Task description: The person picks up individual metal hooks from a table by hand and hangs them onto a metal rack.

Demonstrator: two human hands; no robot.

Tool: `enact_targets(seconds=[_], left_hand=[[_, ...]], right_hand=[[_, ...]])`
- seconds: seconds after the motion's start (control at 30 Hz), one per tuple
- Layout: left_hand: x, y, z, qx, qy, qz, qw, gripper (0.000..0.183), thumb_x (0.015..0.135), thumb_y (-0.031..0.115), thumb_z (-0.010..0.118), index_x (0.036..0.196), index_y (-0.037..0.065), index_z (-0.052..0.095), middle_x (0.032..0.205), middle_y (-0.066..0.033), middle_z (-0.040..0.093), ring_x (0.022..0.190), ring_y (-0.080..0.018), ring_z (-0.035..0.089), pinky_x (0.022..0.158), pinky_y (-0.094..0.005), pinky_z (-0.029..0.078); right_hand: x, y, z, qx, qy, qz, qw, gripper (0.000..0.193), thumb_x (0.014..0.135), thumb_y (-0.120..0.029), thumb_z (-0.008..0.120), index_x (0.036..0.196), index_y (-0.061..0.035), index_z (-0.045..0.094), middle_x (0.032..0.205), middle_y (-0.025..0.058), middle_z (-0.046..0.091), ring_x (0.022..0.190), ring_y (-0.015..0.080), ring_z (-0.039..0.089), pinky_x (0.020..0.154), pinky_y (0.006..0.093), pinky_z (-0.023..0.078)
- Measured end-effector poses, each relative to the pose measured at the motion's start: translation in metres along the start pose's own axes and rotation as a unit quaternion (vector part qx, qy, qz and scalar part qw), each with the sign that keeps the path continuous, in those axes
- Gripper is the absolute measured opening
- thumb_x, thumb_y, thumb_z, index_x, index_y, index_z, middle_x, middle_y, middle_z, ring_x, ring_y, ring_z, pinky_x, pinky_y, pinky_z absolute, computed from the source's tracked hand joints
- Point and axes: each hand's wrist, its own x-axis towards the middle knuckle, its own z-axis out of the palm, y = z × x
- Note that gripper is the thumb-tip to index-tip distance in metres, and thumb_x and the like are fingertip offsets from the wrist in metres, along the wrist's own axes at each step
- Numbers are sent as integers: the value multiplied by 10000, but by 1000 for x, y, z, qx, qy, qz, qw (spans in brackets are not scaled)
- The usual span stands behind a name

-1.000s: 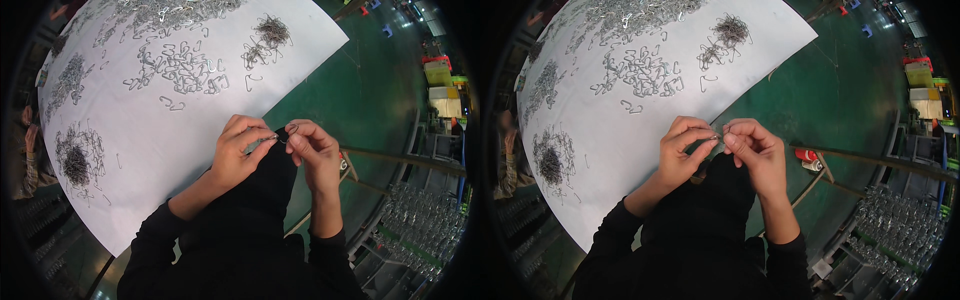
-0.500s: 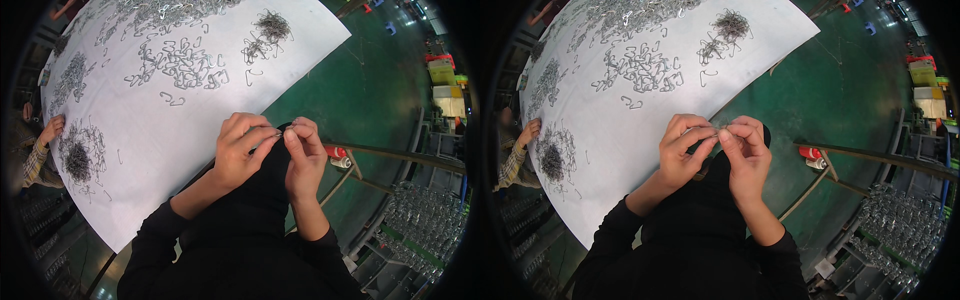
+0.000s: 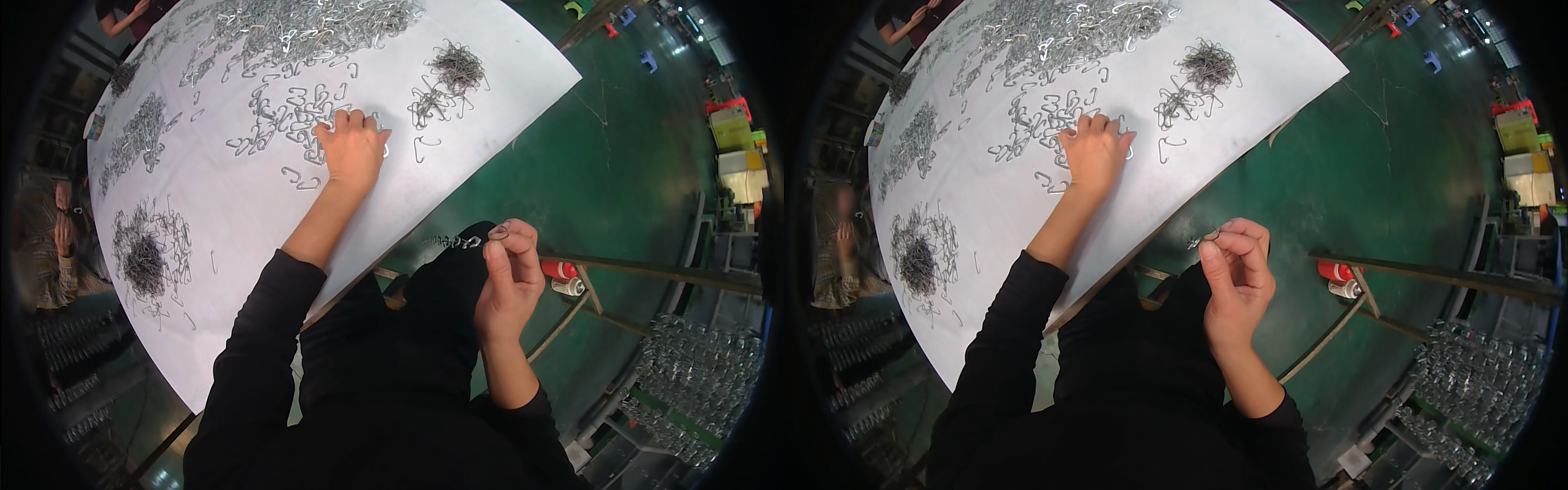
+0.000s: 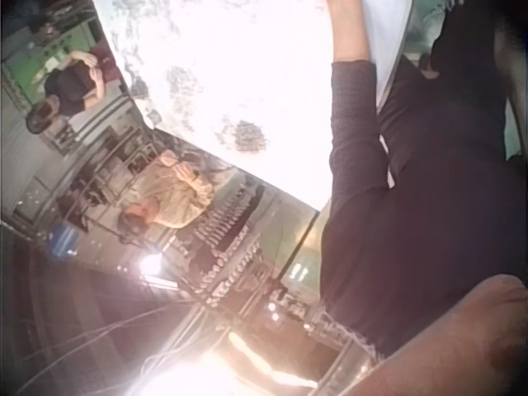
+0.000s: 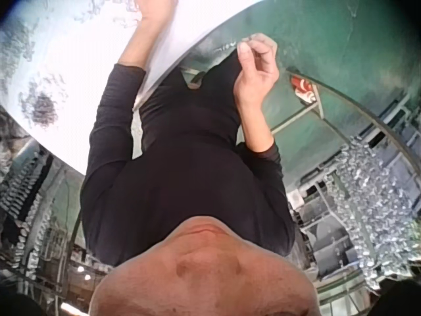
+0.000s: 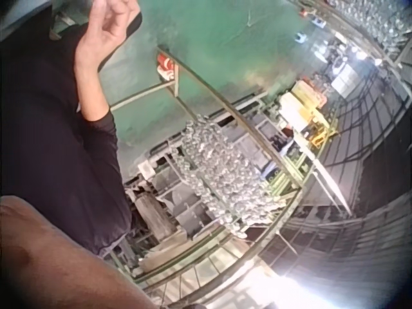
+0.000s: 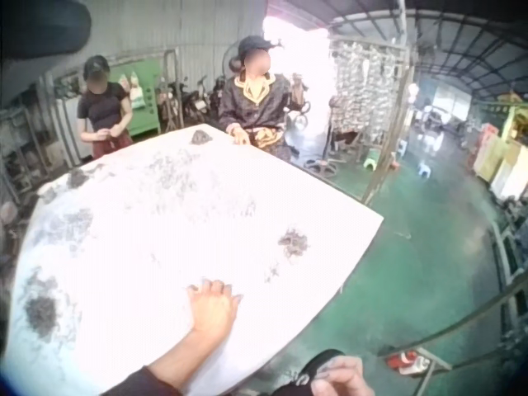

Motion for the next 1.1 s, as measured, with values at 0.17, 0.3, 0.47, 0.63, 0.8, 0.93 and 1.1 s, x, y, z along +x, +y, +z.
enact_targets(seconds=[0.17, 0.3, 0.47, 0.63, 0.8, 0.93, 1.1], left_hand=[[4, 1, 10, 63, -27, 19, 997, 104, 778, 180, 617, 809, 104, 681, 872, -24, 613, 915, -210, 535, 791, -495, 339], [18, 6, -7, 84, -91, 14, 992, 103, 724, 65, 594, 780, 94, 675, 806, -30, 619, 912, -220, 547, 786, -503, 337], [32, -9, -12, 123, -104, 20, 987, 98, 760, 103, 600, 745, 134, 692, 782, -21, 645, 924, -210, 559, 775, -513, 347], [13, -13, -38, -180, -85, -43, 979, 137, 803, 172, 666, 860, 63, 726, 816, -52, 681, 814, -169, 597, 738, -364, 435], [-26, 20, -94, -532, -211, -113, 812, 125, 814, 143, 700, 908, 64, 726, 845, -43, 700, 742, -73, 593, 681, -236, 446], [-44, 31, -124, -581, -217, -93, 779, 120, 810, 137, 705, 894, 52, 720, 858, -42, 702, 770, -72, 596, 687, -229, 443], [-51, 35, -140, -615, -226, -99, 749, 91, 805, 68, 696, 885, 30, 713, 873, -63, 701, 787, -97, 610, 747, -243, 467]], right_hand=[[0, 0, -3, 16, 1, 7, 1000, 99, 812, 18, 652, 893, -28, 618, 1022, 42, 480, 817, 88, 467, 737, 224, 407], [0, 7, -8, -7, -12, 5, 1000, 100, 804, 8, 665, 886, -31, 623, 1016, 35, 482, 794, 91, 443, 751, 230, 394], [1, 12, -7, -25, -14, 10, 1000, 92, 791, -24, 688, 868, -41, 640, 977, 22, 503, 810, 102, 426, 740, 230, 373], [1, 20, -6, -53, -16, -5, 998, 84, 789, -55, 701, 854, -55, 649, 964, 26, 521, 822, 110, 453, 711, 235, 377], [2, 26, -4, -91, -25, -21, 995, 92, 783, -74, 708, 853, -56, 652, 955, 35, 537, 832, 122, 486, 692, 244, 385], [4, 24, -1, -109, -41, -36, 993, 96, 783, -75, 708, 859, -54, 653, 954, 39, 538, 838, 127, 493, 690, 246, 388], [7, 25, 3, -122, -53, -44, 990, 100, 783, -76, 709, 857, -46, 649, 950, 47, 530, 848, 141, 506, 716, 259, 407]])
